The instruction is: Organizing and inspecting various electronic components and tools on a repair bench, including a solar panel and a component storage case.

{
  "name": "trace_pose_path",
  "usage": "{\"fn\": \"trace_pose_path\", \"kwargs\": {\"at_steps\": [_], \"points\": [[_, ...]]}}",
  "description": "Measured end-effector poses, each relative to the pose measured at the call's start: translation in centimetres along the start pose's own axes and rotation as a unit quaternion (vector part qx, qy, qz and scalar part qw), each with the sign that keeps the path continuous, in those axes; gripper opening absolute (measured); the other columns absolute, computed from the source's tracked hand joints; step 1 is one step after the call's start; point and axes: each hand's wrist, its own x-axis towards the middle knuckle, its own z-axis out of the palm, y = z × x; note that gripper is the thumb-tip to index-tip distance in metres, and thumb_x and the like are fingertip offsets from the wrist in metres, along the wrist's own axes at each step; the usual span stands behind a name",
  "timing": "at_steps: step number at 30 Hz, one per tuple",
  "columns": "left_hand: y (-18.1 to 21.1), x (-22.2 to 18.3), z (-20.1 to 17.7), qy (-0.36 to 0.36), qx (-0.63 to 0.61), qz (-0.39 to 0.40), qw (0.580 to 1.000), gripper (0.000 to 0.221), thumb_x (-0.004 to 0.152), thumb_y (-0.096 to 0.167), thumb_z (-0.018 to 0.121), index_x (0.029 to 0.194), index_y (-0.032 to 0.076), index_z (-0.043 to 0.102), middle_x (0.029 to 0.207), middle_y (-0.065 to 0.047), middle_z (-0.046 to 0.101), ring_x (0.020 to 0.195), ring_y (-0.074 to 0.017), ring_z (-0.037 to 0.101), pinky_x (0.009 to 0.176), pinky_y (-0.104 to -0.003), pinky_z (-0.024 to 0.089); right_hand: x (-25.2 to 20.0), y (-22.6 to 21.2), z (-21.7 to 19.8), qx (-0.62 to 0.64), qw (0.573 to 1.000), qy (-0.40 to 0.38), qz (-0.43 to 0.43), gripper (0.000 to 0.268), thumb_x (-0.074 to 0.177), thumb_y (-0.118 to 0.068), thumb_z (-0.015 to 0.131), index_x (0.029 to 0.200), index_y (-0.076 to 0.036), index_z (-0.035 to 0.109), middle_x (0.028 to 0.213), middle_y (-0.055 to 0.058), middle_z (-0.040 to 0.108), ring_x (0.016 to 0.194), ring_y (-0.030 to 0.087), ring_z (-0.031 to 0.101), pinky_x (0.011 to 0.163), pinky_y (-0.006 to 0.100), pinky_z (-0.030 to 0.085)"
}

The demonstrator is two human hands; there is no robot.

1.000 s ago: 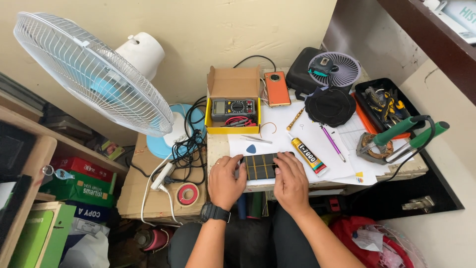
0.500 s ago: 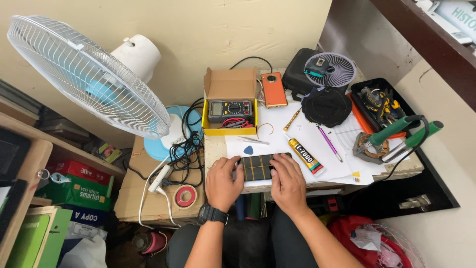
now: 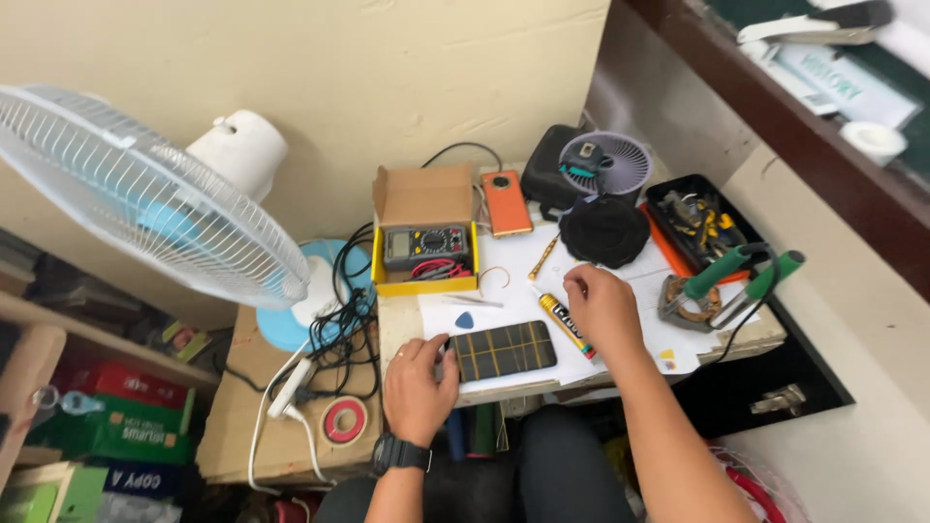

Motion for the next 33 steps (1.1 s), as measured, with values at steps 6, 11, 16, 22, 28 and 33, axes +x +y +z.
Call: {"fn": "trace_pose_path", "kwargs": {"at_steps": [6, 11, 16, 22, 28, 33], "points": [[-0.6, -0.2, 0.7, -0.015, -0.002, -0.033, 0.999, 0.031, 0.104, 0.029, 0.072, 0.128, 0.016, 0.088, 0.09, -0.002, 0.075, 0.091, -0.0312, 0.072, 0.077, -0.053, 0.058, 5.3, -0.2, 2.1, -0.068, 0.991, -0.097, 0.069, 0.023, 0.114, -0.018, 0.068, 0.116, -0.01, 0.09, 0.113, 0.012, 0.088, 0.109, 0.038, 0.079, 0.089, 0.055, 0.064], [-0.8, -0.2, 0.7, -0.018, -0.001, -0.038, 0.999, 0.031, 0.103, 0.029, 0.072, 0.127, 0.016, 0.087, 0.091, -0.002, 0.075, 0.091, -0.031, 0.073, 0.077, -0.053, 0.058, 7.2, -1.3, 4.3, -0.26, 0.943, -0.197, 0.061, 0.023, 0.1, 0.005, 0.06, 0.101, -0.003, 0.082, 0.108, 0.021, 0.082, 0.099, 0.046, 0.08, 0.084, 0.055, 0.066], [-1.1, -0.2, 0.9, -0.01, -0.005, -0.029, 1.0, 0.031, 0.101, 0.028, 0.073, 0.126, 0.016, 0.087, 0.092, -0.002, 0.077, 0.092, -0.0315, 0.074, 0.078, -0.053, 0.059, 8.0, -0.1, 6.6, -0.284, 0.937, -0.201, 0.037, 0.025, 0.097, 0.006, 0.059, 0.089, -0.011, 0.076, 0.09, 0.009, 0.079, 0.082, 0.032, 0.075, 0.066, 0.046, 0.058], [-1.2, -0.2, 0.9, -0.008, -0.011, -0.027, 1.0, 0.03, 0.101, 0.028, 0.074, 0.125, 0.015, 0.087, 0.092, -0.002, 0.077, 0.091, -0.0307, 0.074, 0.078, -0.052, 0.059, 9.3, -1.2, 6.2, -0.323, 0.911, -0.253, 0.045, 0.019, 0.107, -0.002, 0.062, 0.1, -0.014, 0.076, 0.095, 0.004, 0.078, 0.083, 0.027, 0.073, 0.067, 0.04, 0.056], [-1.4, -0.4, 1.2, -0.01, -0.013, -0.031, 0.999, 0.03, 0.102, 0.029, 0.073, 0.126, 0.016, 0.087, 0.092, -0.002, 0.077, 0.092, -0.0298, 0.074, 0.079, -0.052, 0.06, 10.1, -1.6, 6.0, -0.327, 0.904, -0.27, 0.049, 0.023, 0.109, -0.005, 0.059, 0.111, -0.014, 0.08, 0.112, 0.007, 0.082, 0.099, 0.031, 0.078, 0.078, 0.043, 0.059], [-1.2, -0.2, 1.0, -0.012, -0.013, -0.033, 0.999, 0.031, 0.102, 0.029, 0.073, 0.125, 0.015, 0.088, 0.093, -0.003, 0.077, 0.092, -0.0311, 0.074, 0.078, -0.053, 0.06, 10.1, -1.4, 6.4, -0.333, 0.904, -0.265, 0.035, 0.023, 0.104, -0.003, 0.063, 0.112, -0.013, 0.082, 0.114, 0.009, 0.082, 0.104, 0.036, 0.079, 0.08, 0.046, 0.063]]}}
